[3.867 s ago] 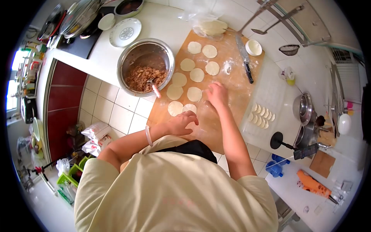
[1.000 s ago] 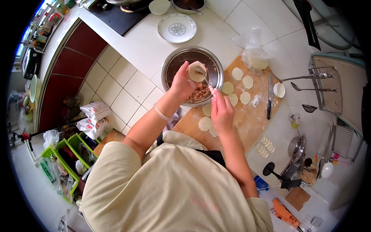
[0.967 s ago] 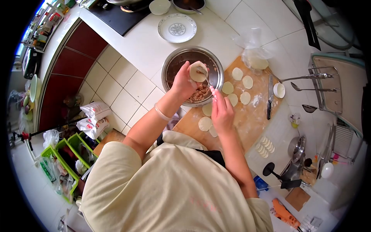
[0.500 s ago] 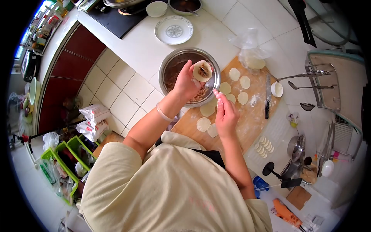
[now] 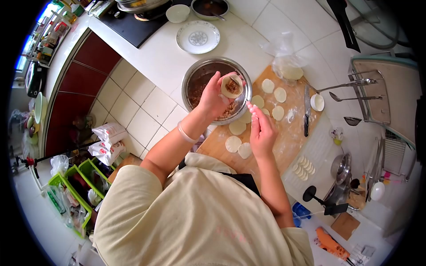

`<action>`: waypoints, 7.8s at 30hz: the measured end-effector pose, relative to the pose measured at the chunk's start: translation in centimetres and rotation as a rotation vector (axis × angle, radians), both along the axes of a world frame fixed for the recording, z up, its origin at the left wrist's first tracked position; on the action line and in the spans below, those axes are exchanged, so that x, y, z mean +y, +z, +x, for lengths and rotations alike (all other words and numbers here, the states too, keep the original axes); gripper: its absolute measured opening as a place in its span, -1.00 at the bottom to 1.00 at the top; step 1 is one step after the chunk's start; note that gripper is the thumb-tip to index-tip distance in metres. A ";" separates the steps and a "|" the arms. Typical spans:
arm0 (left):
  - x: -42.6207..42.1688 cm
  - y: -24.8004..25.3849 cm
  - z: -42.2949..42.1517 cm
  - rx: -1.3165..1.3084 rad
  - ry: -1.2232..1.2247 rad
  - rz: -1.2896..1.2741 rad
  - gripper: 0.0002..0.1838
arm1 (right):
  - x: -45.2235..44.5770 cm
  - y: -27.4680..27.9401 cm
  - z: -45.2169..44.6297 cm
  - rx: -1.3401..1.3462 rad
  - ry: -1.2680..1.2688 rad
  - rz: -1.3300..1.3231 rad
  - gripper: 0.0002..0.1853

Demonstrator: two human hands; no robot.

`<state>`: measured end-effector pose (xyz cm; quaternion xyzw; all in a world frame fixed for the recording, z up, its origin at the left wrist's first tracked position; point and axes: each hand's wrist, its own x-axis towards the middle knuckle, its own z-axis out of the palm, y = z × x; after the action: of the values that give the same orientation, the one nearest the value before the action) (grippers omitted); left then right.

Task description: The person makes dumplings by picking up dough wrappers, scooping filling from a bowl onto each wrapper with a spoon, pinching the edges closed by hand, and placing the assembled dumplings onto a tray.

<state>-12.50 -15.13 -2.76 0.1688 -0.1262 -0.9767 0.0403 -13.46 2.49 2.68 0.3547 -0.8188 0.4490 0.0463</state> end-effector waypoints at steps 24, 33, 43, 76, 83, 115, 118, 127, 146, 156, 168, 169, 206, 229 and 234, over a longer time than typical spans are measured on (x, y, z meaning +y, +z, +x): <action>-3.3 2.4 3.7 -0.164 0.038 0.118 -0.44 | -3.8 -4.6 -1.1 0.203 0.032 0.348 -0.71; -1.1 4.5 4.6 -0.043 -0.246 0.060 -0.46 | -2.9 -0.3 -2.4 0.400 0.319 0.001 -0.75; 1.3 6.0 6.1 0.088 -0.254 -0.588 -0.59 | -1.6 2.8 -1.2 -0.255 0.153 -0.117 -0.90; 2.3 7.2 7.6 0.369 -0.104 -0.665 -0.73 | -0.1 6.2 -0.2 -0.020 0.209 -0.203 -0.88; 2.4 7.1 7.7 0.359 -0.114 -0.686 -0.73 | -0.2 5.9 -0.3 0.131 0.233 -0.159 -0.88; 1.6 11.0 6.9 0.255 -0.165 -1.453 -0.39 | -0.7 6.9 0.5 0.151 0.143 -0.086 -0.81; 1.8 10.4 6.7 0.273 -0.166 -1.463 -0.37 | -0.7 6.4 0.3 0.151 0.212 -0.051 -0.83; 1.4 10.5 6.5 0.232 -0.245 -1.392 -0.32 | -0.7 5.8 0.2 0.201 0.182 -0.126 -0.85; 1.4 10.3 6.1 0.279 -0.223 -1.517 -0.21 | -1.3 5.3 -0.3 0.084 0.203 -0.139 -0.87; 1.9 9.2 5.9 0.237 -0.162 -0.878 -0.45 | -1.4 5.5 -0.6 0.023 0.156 -0.208 -0.44; 3.6 7.3 6.1 0.261 -0.223 -0.439 -0.74 | -0.9 5.0 -1.0 -0.504 0.412 -0.278 -0.39; 3.5 7.3 6.1 0.280 -0.218 -0.457 -0.75 | -0.9 5.3 -0.9 -0.458 0.383 -0.246 -0.45; 5.5 5.4 1.7 0.533 0.071 -0.908 -0.63 | -2.5 3.7 1.5 -0.905 0.047 -0.553 -0.62; 7.4 8.2 2.0 0.568 0.318 -0.971 -0.73 | -1.2 2.8 2.5 -0.800 0.037 -0.482 -0.52; 8.0 7.7 1.9 0.559 0.331 -0.977 -0.73 | -1.1 2.8 2.3 -0.786 0.048 -0.489 -0.51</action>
<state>-10.65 -7.08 4.94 -0.1160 -0.5182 -0.7935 0.2972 -11.18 1.38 5.50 0.1552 -0.6358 0.7303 -0.1959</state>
